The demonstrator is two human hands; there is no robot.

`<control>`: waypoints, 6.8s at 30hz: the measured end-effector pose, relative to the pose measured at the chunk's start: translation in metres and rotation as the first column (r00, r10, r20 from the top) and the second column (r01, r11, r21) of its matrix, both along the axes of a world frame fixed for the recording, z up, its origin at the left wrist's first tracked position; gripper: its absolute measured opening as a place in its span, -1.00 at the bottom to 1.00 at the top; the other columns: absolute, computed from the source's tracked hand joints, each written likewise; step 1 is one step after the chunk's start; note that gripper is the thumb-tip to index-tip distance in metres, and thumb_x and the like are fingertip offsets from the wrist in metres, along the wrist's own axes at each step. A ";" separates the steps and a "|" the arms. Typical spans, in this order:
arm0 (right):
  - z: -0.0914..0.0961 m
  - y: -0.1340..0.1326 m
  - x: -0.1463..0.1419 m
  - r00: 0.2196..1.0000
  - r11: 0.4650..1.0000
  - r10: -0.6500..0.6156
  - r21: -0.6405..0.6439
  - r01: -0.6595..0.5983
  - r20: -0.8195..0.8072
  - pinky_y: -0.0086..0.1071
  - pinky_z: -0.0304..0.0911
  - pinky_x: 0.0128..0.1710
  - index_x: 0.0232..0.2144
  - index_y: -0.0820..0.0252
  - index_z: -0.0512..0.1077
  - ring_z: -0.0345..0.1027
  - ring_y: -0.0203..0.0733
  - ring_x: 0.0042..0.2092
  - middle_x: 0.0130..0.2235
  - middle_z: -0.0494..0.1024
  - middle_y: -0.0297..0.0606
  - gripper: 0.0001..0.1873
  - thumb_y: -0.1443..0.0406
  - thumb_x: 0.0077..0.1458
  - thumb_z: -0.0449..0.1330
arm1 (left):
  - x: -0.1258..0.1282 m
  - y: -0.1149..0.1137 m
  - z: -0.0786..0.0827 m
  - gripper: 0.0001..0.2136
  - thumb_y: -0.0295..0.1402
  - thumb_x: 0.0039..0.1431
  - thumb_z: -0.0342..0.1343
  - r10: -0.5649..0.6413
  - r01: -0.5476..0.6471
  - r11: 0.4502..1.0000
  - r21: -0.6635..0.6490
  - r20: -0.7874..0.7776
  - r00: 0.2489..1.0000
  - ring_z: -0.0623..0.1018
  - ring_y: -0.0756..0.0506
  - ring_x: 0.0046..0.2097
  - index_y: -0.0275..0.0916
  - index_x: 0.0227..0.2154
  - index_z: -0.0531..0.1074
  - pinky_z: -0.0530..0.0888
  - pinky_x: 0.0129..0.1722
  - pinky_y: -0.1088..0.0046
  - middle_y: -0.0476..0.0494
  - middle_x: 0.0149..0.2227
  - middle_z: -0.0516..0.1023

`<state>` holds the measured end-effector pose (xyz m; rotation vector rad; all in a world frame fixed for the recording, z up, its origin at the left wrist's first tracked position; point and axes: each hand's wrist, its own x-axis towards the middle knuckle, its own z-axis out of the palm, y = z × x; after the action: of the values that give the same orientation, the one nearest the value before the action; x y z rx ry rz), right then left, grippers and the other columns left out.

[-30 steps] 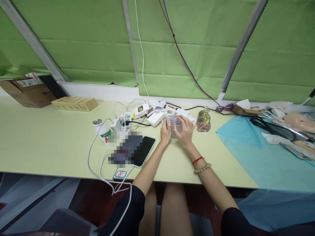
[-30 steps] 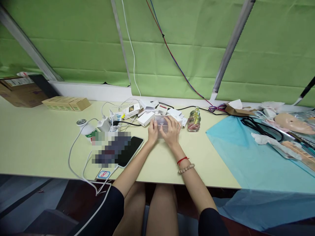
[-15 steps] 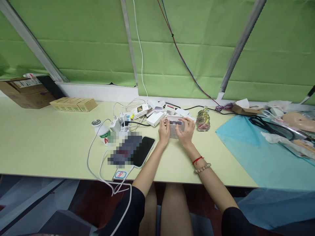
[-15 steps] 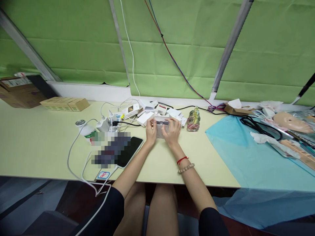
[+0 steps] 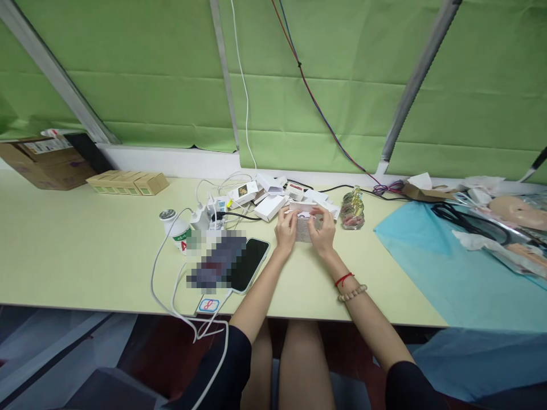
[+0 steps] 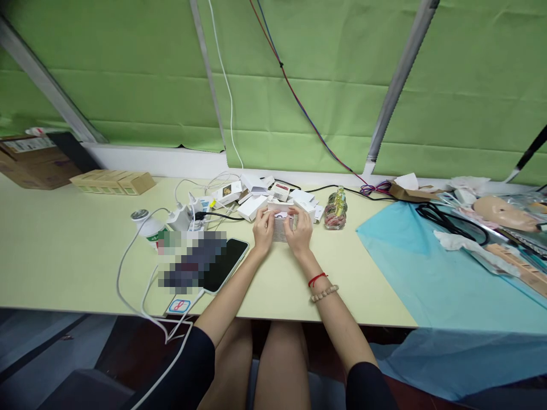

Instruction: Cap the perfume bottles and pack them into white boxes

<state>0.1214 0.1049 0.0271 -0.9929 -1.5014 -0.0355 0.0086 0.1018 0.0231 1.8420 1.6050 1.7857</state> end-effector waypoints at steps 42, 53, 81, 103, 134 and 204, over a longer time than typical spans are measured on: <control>0.001 -0.004 0.000 0.995 0.985 0.094 -0.144 -0.091 0.013 -0.41 0.34 -0.27 -0.18 0.15 0.43 0.35 -0.24 -0.09 -0.14 0.43 -0.19 -0.68 0.21 0.25 -0.08 | -0.003 0.004 -0.006 -0.84 -0.23 0.16 0.06 -0.083 0.103 0.967 0.233 -0.094 0.992 0.41 -0.10 0.07 -0.18 -0.27 0.32 0.40 0.03 0.27 -0.25 -0.01 0.38; 0.001 -0.004 0.000 0.989 0.980 0.146 -0.135 -0.145 -0.007 -0.33 0.30 -0.15 -0.20 0.12 0.41 0.33 -0.22 -0.08 -0.14 0.43 -0.22 -0.72 0.24 0.23 -0.08 | 0.000 0.001 0.000 -0.82 -0.22 0.17 0.02 -0.047 0.067 0.987 0.147 -0.140 0.989 0.46 -0.08 -0.06 -0.24 -0.33 0.36 0.47 -0.17 0.40 -0.27 -0.01 0.30; -0.006 0.003 0.003 0.982 0.998 -0.029 -0.053 0.039 0.187 -0.32 0.29 -0.22 -0.22 0.17 0.43 0.31 -0.16 -0.15 -0.13 0.33 -0.17 -0.69 0.36 -0.11 0.12 | 0.002 0.006 -0.021 -0.33 -0.12 0.25 -0.14 -0.352 0.385 0.879 -0.281 0.162 0.922 0.15 -0.17 0.28 -0.20 0.29 -0.34 0.20 0.19 0.19 -0.35 0.31 -0.01; -0.006 0.021 0.027 0.990 0.952 -0.139 -0.282 0.124 -0.035 -0.14 0.22 -0.04 -0.06 0.16 0.34 0.29 -0.03 -0.08 -0.14 0.33 -0.16 -0.42 0.14 -0.19 0.26 | 0.022 -0.003 -0.029 -0.68 -0.23 0.06 0.15 -0.234 0.069 0.916 -0.395 -0.386 0.892 0.45 -0.18 -0.02 -0.27 -0.16 0.30 0.33 0.01 0.21 -0.23 -0.11 0.47; -0.031 0.042 0.044 0.971 0.955 -0.223 -0.182 0.235 0.086 0.07 0.04 0.09 0.20 0.24 0.05 -0.01 0.15 0.22 0.20 0.08 0.13 -0.26 0.10 0.02 0.11 | 0.005 0.002 -0.017 -0.69 -0.49 0.13 -0.07 -0.123 0.001 0.966 -0.259 -0.455 0.882 0.13 -0.22 0.30 -0.26 -0.08 0.41 0.05 0.27 0.03 -0.27 0.18 0.30; -0.012 0.005 0.006 0.965 0.911 0.230 -0.375 -0.169 0.124 -0.36 0.24 -0.34 -0.27 0.16 0.37 0.31 -0.34 -0.47 -0.19 0.43 -0.25 -0.80 0.34 0.04 0.01 | 0.001 0.005 -0.017 -0.34 -0.27 0.13 0.03 0.214 -0.417 0.800 -0.430 -0.446 0.869 -0.06 -0.41 0.32 -0.30 0.27 -0.03 0.08 0.19 0.03 -0.54 0.30 -0.09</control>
<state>0.1270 0.1100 0.0150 -1.1421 -1.7986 0.3254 0.0093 0.1072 0.0065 1.7814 2.3762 0.9340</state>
